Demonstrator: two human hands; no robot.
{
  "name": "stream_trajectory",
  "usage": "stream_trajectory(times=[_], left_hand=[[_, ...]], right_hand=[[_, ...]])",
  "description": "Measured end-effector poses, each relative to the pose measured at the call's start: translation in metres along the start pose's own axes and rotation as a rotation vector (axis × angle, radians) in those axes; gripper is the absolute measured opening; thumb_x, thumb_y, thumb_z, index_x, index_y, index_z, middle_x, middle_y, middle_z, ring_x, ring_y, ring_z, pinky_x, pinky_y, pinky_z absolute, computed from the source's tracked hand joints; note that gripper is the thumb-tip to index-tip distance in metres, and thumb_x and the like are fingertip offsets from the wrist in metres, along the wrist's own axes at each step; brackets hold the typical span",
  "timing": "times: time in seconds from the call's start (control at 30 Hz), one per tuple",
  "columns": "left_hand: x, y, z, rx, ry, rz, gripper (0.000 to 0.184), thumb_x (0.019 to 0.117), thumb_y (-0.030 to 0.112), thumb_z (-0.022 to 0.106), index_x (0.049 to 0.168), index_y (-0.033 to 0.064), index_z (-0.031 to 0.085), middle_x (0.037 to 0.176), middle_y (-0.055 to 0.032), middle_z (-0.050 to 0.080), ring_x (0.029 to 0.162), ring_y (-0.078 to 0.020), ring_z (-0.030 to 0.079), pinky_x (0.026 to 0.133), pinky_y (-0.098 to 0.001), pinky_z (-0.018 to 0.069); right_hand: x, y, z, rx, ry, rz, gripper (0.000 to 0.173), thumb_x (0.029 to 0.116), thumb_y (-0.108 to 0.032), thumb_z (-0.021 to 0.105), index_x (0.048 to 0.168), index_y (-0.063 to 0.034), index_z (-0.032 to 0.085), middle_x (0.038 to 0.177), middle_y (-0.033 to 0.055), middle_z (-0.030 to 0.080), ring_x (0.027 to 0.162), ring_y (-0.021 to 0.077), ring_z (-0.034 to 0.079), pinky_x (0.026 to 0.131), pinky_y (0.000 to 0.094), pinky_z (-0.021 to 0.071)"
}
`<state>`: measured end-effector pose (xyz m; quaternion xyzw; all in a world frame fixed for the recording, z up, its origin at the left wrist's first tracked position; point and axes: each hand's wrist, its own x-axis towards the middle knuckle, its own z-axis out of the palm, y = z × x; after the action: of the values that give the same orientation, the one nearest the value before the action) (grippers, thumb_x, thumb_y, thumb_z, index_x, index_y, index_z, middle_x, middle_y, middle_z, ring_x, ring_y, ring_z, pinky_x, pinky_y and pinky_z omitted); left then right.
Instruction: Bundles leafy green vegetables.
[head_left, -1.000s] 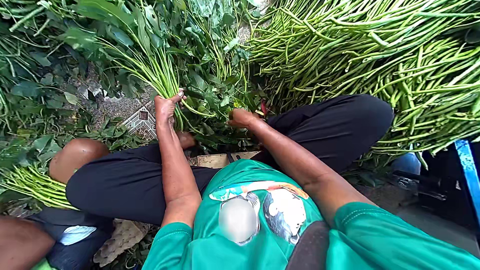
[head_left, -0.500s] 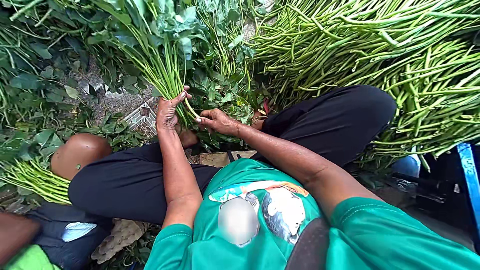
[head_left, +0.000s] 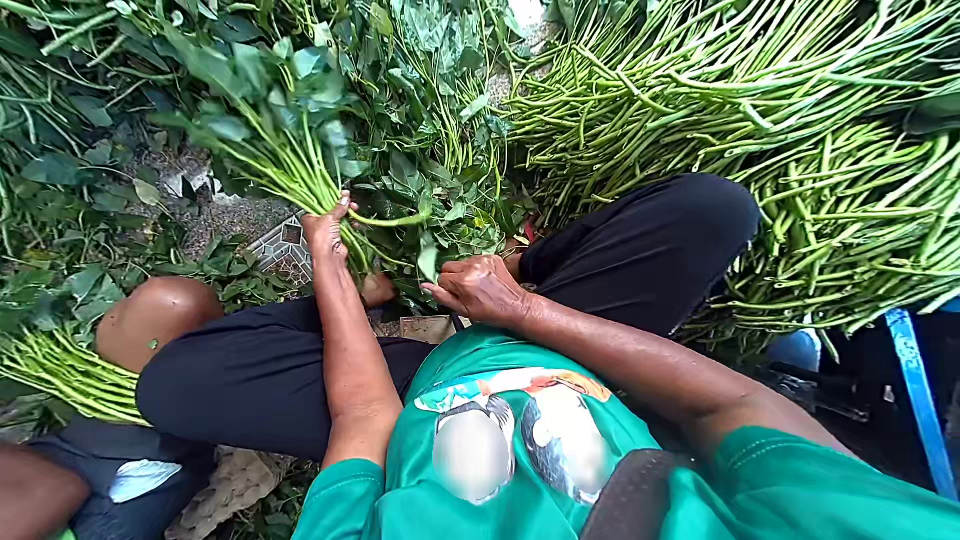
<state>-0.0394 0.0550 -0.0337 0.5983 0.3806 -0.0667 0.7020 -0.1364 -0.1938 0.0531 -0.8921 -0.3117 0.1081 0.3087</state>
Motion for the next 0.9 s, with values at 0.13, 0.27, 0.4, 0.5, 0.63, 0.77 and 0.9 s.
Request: stream_trajectory(times=[0.13, 0.27, 0.4, 0.5, 0.63, 0.77, 0.9], left_hand=[[-0.014, 0.016, -0.009, 0.011, -0.05, 0.02, 0.024, 0.096, 0.003, 0.068, 0.119, 0.0015, 0.062, 0.092, -0.0071, 0.073, 0.072, -0.014, 0.07, 0.061, -0.0273, 0.0596], [-0.051, 0.05, -0.016, -0.18, -0.226, 0.06, 0.014, 0.1021, 0.001, 0.056, 0.116, -0.0002, 0.059, 0.1, -0.0151, 0.075, 0.093, -0.0282, 0.075, 0.082, -0.0436, 0.0641], [-0.091, 0.105, -0.035, -0.185, -0.318, 0.176, 0.012, 0.1054, 0.004, 0.05, 0.114, 0.0063, 0.058, 0.095, -0.0099, 0.075, 0.09, -0.0265, 0.076, 0.086, -0.0452, 0.0639], [-0.098, 0.136, -0.06, -0.134, -0.326, 0.266, 0.019, 0.1067, 0.012, 0.052, 0.124, 0.0107, 0.06, 0.097, -0.003, 0.071, 0.089, -0.0209, 0.074, 0.087, -0.0432, 0.0636], [-0.068, 0.148, -0.063, -0.311, -0.358, 0.216, 0.031, 0.1105, 0.019, 0.042, 0.133, 0.0122, 0.062, 0.088, 0.0046, 0.067, 0.08, -0.0084, 0.069, 0.081, -0.0282, 0.0616], [-0.061, 0.152, -0.046, -0.424, -0.341, 0.105, 0.028, 0.1109, 0.016, 0.04, 0.126, 0.0093, 0.062, 0.088, 0.0015, 0.067, 0.079, -0.0106, 0.07, 0.079, -0.0272, 0.0618], [-0.055, 0.157, -0.047, -0.415, -0.299, 0.083, 0.023, 0.1098, 0.014, 0.043, 0.119, 0.0084, 0.063, 0.087, -0.0005, 0.067, 0.078, -0.0125, 0.07, 0.078, -0.03, 0.0631]], right_hand=[[0.021, 0.029, -0.019, 0.045, -0.784, 0.405, 0.041, 0.0996, -0.027, 0.068, 0.134, -0.0045, 0.065, 0.149, 0.0221, 0.053, 0.123, 0.0471, 0.06, 0.097, 0.0691, 0.0478], [0.091, 0.07, -0.025, -0.087, -0.544, 0.397, 0.045, 0.0947, -0.019, 0.073, 0.135, -0.0018, 0.063, 0.143, 0.0252, 0.057, 0.12, 0.0508, 0.06, 0.092, 0.0725, 0.0498], [0.172, 0.086, -0.011, 0.047, -0.487, 0.276, 0.027, 0.1014, -0.013, 0.062, 0.123, 0.0006, 0.07, 0.126, 0.0257, 0.067, 0.124, 0.0436, 0.061, 0.107, 0.0628, 0.0456], [0.201, 0.083, 0.036, 0.047, -0.531, 0.197, 0.031, 0.0965, 0.0, 0.061, 0.126, 0.0009, 0.068, 0.132, 0.0269, 0.064, 0.129, 0.0446, 0.058, 0.107, 0.0635, 0.0456], [0.244, 0.103, 0.086, -0.181, -0.555, 0.153, 0.033, 0.1022, -0.001, 0.052, 0.133, 0.0041, 0.062, 0.147, 0.0241, 0.055, 0.13, 0.0454, 0.057, 0.105, 0.0632, 0.046], [0.279, 0.136, 0.117, -0.307, -0.53, 0.155, 0.039, 0.103, 0.002, 0.049, 0.141, 0.0023, 0.057, 0.16, 0.0173, 0.045, 0.154, 0.0366, 0.032, 0.121, 0.0564, 0.033], [0.287, 0.15, 0.129, -0.371, -0.626, 0.127, 0.047, 0.1011, 0.003, 0.053, 0.148, 0.0001, 0.052, 0.158, 0.0174, 0.046, 0.157, 0.0375, 0.025, 0.127, 0.0626, 0.0114]])
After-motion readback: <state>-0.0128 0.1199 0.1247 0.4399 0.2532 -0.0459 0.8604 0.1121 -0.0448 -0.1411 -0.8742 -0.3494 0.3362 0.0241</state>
